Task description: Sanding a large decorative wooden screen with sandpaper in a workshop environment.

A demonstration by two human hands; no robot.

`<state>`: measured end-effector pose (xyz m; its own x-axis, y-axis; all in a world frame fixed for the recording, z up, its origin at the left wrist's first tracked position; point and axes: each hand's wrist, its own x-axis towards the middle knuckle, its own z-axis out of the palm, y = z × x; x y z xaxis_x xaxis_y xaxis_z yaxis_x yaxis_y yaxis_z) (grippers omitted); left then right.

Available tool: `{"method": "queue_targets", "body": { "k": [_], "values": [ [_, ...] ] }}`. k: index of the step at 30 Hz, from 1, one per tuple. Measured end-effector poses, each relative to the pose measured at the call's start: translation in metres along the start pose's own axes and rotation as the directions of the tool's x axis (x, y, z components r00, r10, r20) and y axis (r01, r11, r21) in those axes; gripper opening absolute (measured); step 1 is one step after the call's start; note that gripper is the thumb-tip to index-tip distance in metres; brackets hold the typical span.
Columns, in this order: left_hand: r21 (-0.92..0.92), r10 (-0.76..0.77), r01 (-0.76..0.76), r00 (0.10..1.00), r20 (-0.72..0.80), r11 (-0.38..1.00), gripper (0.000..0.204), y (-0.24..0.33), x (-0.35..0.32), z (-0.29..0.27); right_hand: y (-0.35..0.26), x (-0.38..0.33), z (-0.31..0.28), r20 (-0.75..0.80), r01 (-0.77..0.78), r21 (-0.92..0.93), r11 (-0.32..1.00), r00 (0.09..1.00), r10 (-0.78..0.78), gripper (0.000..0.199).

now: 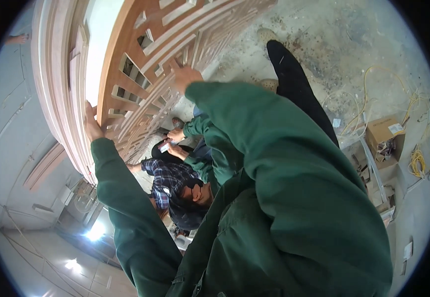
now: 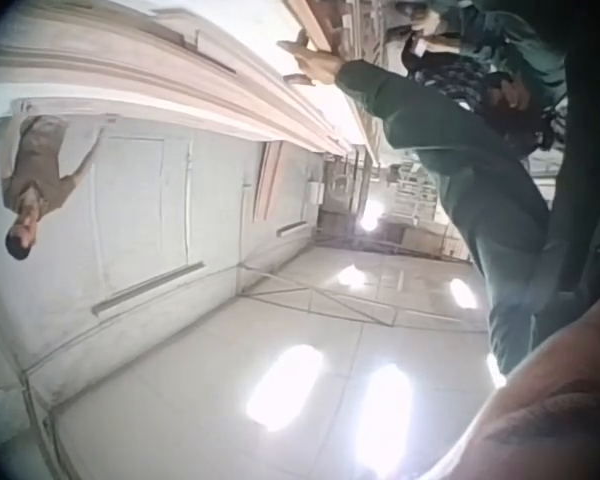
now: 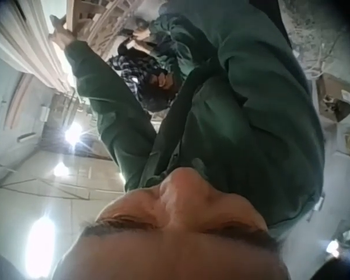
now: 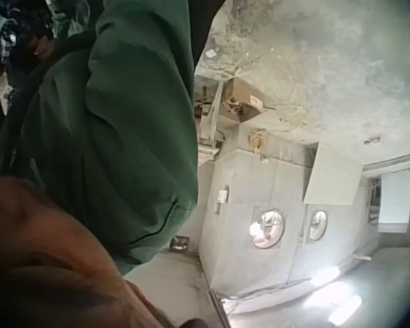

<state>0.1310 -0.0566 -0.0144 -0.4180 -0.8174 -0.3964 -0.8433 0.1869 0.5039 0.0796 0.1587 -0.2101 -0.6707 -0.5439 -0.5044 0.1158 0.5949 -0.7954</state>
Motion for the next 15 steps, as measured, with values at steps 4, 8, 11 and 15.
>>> {"method": "queue_targets", "body": {
  "k": [4,8,11,15],
  "values": [
    [0.123,0.089,-0.091,0.996,0.025,0.988,0.066,-0.005,0.002,-0.004,0.004,-0.007,-0.007,-0.042,0.056,0.024,0.998,0.998,-0.055,0.065],
    [0.147,0.041,-0.041,0.999,0.004,0.988,0.067,0.004,-0.002,0.000,-0.003,0.014,-0.018,-0.035,-0.054,-0.089,0.995,0.998,0.051,0.057],
    [0.249,0.099,-0.091,0.995,-0.021,0.964,0.069,0.009,-0.008,0.008,-0.002,0.011,-0.006,-0.045,-0.131,-0.064,0.989,0.991,0.129,0.056],
    [0.085,-0.033,0.031,0.999,0.014,0.996,0.070,0.024,-0.027,0.008,-0.007,-0.013,-0.012,-0.100,-0.038,0.019,0.999,0.994,0.040,0.061]
  ]
}}
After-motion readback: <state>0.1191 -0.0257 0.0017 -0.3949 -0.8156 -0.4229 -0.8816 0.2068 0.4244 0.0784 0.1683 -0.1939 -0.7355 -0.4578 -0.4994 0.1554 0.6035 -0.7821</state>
